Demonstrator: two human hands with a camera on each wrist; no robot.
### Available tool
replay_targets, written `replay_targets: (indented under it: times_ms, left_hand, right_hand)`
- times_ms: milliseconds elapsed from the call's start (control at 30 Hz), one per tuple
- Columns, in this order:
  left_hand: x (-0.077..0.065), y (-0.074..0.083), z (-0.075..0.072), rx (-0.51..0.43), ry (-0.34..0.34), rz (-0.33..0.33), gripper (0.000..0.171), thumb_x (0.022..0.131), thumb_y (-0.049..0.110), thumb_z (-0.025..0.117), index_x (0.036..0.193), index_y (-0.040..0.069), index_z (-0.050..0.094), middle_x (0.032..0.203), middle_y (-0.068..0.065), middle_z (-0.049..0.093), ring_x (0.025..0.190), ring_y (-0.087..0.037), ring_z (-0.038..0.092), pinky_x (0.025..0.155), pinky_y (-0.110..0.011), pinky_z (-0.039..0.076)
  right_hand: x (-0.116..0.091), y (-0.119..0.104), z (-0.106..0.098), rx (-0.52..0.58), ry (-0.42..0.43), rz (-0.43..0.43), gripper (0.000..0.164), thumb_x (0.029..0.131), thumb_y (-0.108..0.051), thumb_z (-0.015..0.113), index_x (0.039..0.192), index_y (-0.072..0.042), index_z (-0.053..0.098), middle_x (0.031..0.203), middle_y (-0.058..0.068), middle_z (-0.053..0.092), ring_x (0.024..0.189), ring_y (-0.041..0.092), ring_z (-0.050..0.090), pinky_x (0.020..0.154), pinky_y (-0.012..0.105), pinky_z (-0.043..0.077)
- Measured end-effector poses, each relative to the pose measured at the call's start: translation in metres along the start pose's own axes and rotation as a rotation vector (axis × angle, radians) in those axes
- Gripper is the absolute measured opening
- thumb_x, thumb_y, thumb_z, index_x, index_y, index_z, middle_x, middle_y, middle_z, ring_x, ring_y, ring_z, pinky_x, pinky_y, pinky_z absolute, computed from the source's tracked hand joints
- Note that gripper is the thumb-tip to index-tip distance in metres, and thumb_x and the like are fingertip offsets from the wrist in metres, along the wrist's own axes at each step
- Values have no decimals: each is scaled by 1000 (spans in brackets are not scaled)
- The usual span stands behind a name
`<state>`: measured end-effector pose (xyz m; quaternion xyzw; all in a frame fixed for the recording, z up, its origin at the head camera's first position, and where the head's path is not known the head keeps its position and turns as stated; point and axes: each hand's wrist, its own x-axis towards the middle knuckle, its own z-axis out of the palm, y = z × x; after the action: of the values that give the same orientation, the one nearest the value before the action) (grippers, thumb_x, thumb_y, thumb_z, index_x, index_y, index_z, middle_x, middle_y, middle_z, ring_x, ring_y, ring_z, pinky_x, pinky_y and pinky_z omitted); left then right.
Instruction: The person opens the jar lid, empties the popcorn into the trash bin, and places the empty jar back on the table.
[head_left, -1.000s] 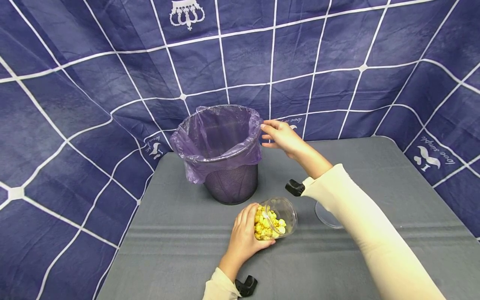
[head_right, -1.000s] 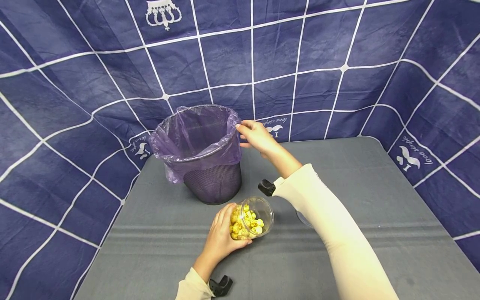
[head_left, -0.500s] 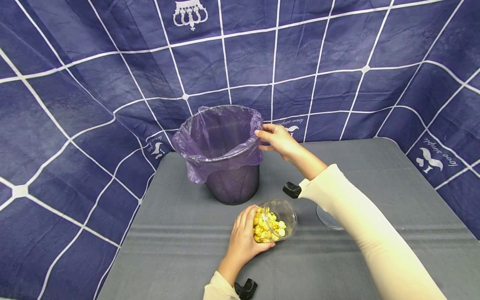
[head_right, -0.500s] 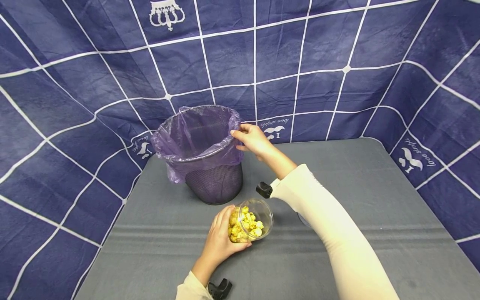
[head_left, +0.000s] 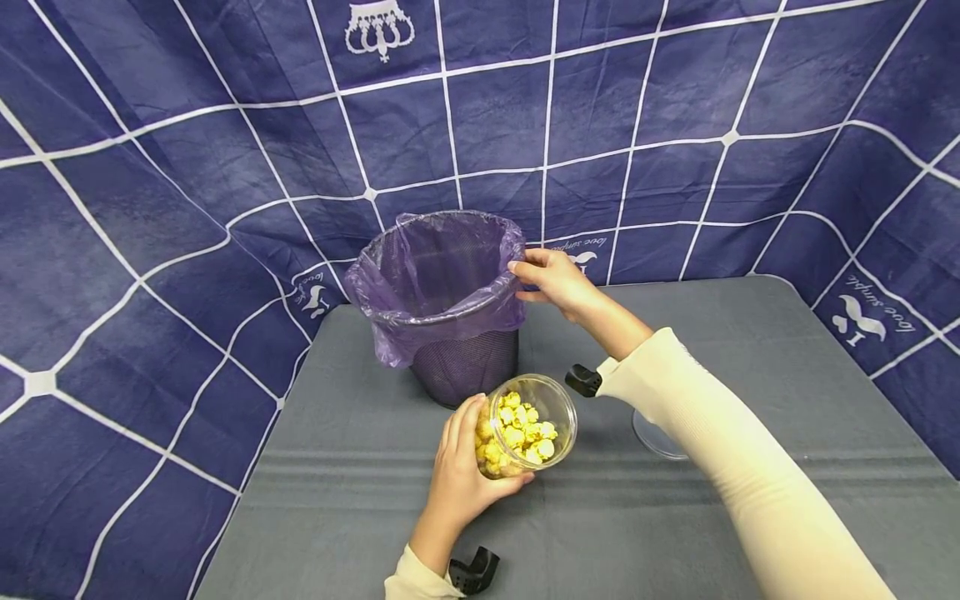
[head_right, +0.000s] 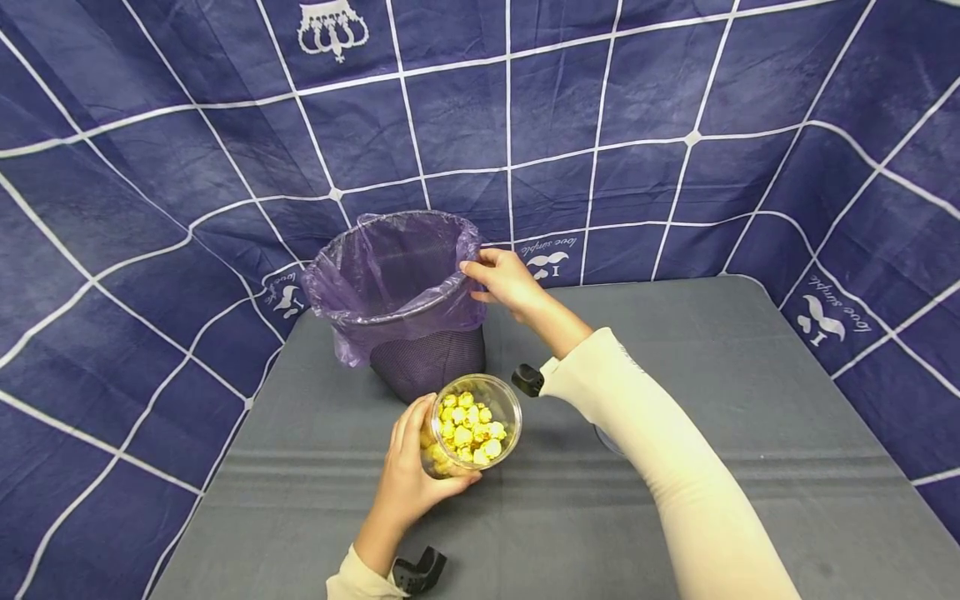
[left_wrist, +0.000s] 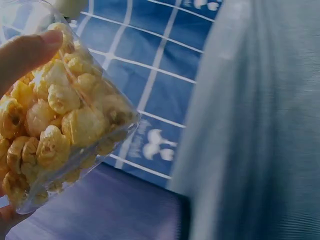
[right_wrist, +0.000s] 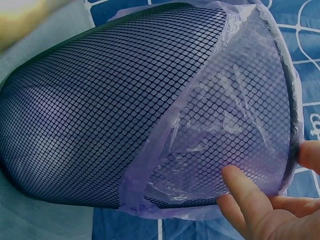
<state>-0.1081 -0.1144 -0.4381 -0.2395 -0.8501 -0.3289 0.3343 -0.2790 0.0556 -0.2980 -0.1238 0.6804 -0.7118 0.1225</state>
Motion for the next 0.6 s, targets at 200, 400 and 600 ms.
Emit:
replay_targets:
  times_ms: [200, 400, 600]
  left_hand:
    - [22, 10, -22, -52, 73, 50, 100, 55, 54, 76, 129, -3, 39, 126, -14, 45, 111, -30, 44, 95, -37, 34]
    - [49, 20, -41, -191, 124, 86, 100, 58, 56, 73, 129, -5, 37, 126, -16, 44, 114, -30, 41, 97, -36, 32]
    - [80, 26, -64, -191, 168, 93, 103, 55, 58, 74, 129, -5, 37, 123, -17, 45, 113, -29, 42, 96, -36, 33]
  right_hand:
    - [0, 0, 0, 5, 8, 11, 40, 90, -11, 50, 124, 10, 43, 111, 15, 50, 101, 25, 51, 79, 30, 48]
    - [-1, -1, -2, 3, 14, 19, 41, 91, -12, 50, 126, 9, 42, 115, 15, 48, 103, 26, 50, 79, 30, 48]
    - [-2, -1, -1, -41, 17, 18, 39, 91, -15, 51, 122, 8, 46, 114, 13, 49, 106, 24, 49, 79, 31, 48]
